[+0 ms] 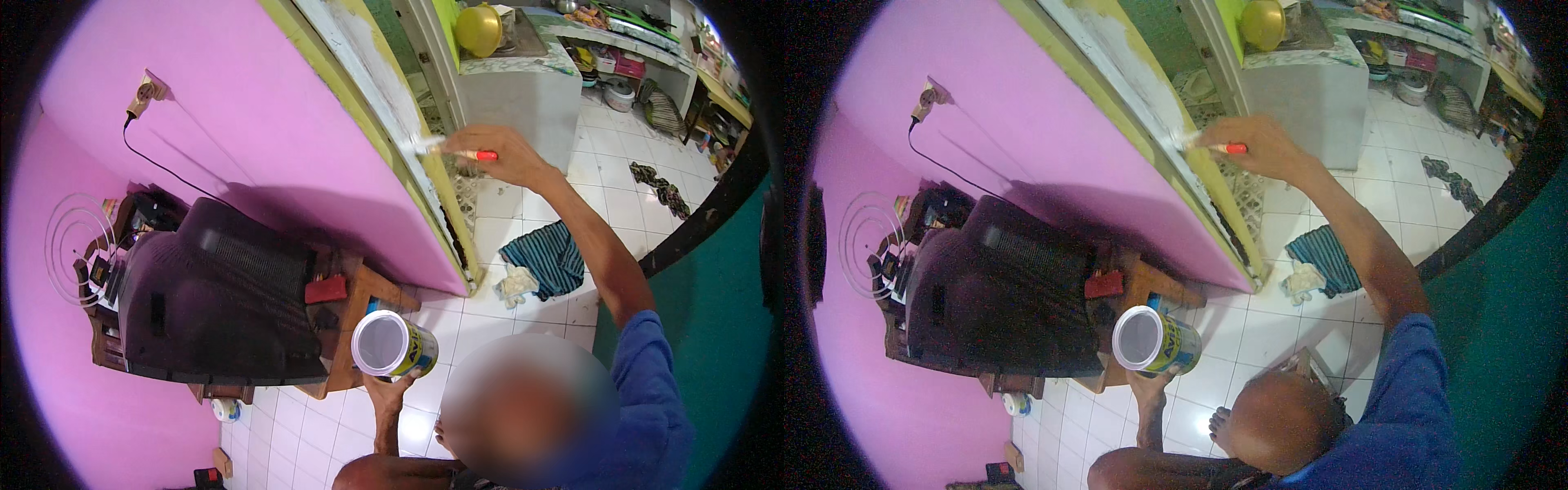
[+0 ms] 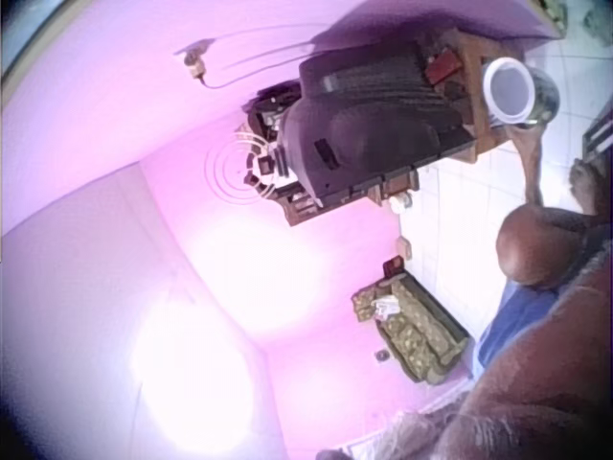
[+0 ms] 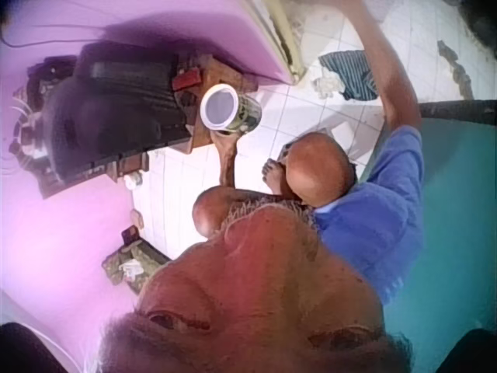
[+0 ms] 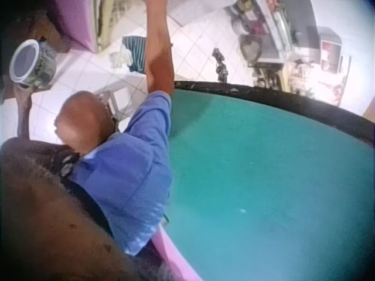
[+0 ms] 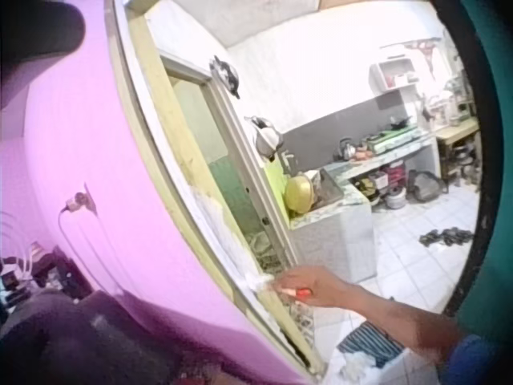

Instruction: The person paints a door frame white using a paintbrush and a can of paint. They repeatedly dip the brush into the can and apply paint to the upper and side sections of the frame while standing on a small wooden stool.

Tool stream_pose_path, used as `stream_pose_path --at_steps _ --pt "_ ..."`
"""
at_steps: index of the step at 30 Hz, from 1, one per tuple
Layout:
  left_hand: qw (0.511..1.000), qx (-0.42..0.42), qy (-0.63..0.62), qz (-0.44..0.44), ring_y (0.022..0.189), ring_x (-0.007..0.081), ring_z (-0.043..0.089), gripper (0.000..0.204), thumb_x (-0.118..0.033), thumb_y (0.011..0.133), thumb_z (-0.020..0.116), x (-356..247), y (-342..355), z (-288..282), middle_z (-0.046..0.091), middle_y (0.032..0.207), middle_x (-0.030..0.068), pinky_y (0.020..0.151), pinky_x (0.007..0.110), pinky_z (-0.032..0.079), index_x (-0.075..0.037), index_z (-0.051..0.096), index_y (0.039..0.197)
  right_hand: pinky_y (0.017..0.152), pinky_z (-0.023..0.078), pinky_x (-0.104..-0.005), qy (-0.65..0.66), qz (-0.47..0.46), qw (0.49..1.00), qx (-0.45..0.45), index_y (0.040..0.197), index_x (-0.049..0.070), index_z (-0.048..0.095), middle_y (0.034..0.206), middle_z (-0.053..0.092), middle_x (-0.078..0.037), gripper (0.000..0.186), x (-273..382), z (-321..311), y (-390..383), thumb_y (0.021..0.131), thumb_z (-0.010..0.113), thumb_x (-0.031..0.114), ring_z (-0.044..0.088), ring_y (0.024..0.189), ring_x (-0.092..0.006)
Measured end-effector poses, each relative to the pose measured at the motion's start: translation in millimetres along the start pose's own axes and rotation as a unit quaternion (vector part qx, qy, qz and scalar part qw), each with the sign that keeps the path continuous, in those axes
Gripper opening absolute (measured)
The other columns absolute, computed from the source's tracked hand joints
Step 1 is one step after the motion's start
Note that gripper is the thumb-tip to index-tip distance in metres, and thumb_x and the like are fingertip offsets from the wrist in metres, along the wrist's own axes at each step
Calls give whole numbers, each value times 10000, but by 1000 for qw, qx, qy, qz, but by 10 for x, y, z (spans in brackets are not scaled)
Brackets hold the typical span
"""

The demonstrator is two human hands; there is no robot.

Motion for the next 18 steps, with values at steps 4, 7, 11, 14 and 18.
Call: stream_pose_path --at_steps 4,7,11,14,18 --pt "1000 4 -2 17 1121 280 677 875 -90 630 947 -64 72 65 642 1262 186 1012 412 558 54 503 1370 828 560 -350 28 13 999 -20 1224 227 766 1135 758 -39 280 12 -152 237 947 732 196 719 1001 -221" --pt "1000 17 5 21 1116 278 677 858 -84 632 945 28 131 100 648 1248 185 1007 406 559 56 514 1361 860 564 -307 47 79 994 -54 1227 226 770 1179 751 2 276 -27 -458 699 952 748 213 712 1000 -169" --pt "1000 0 -10 17 1123 272 673 840 -86 636 951 14 75 29 652 1238 185 1006 401 557 59 529 1348 864 600 -300 47 65 989 -128 1228 96 734 1163 746 -53 272 290 -808 1099 970 734 183 720 985 -181" --pt "1000 -5 -11 13 1123 270 672 838 -87 637 955 8 68 14 652 1238 183 1010 400 554 59 532 1346 648 528 -254 205 13 945 -253 1113 27 762 927 755 -41 224 279 -909 1170 965 730 192 668 747 -103" --pt "1000 0 -2 21 1122 264 670 827 -64 637 941 -6 78 18 651 1245 176 1011 401 553 52 534 1348 713 581 -290 530 127 754 -367 1095 -26 703 975 747 -116 215 -171 -627 1250 977 697 154 713 823 -165"
Point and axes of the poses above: each hand's wrist, its own y-axis towards the middle knuckle, its own z-axis out of the palm, x = y × z, the point moved 7 cm from there along y, towards the middle knuckle
